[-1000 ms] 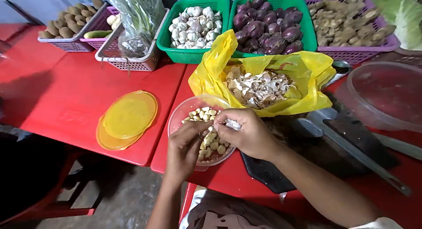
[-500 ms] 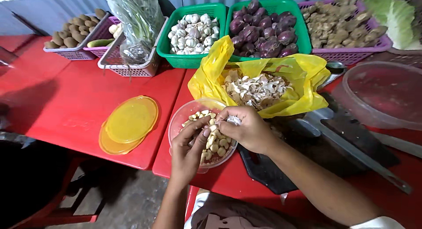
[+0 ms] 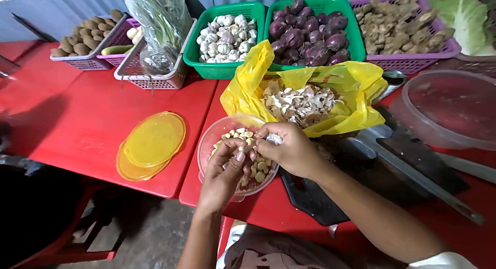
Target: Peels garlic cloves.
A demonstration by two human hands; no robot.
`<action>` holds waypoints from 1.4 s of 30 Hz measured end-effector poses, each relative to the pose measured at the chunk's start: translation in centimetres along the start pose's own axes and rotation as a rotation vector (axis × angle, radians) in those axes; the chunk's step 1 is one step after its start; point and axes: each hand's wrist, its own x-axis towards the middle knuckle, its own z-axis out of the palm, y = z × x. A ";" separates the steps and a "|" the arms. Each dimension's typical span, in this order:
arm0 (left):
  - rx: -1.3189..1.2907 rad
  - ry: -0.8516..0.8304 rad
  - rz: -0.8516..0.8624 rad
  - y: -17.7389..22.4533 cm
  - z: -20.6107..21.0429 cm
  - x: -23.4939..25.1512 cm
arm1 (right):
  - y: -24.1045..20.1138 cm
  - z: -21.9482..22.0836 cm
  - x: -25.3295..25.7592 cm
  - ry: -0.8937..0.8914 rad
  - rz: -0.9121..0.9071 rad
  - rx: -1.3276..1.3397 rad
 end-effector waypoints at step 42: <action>1.204 0.231 0.062 1.7 -2.7 0.0 | 0.9 -6.7 2.3 0.342 -0.019 -0.528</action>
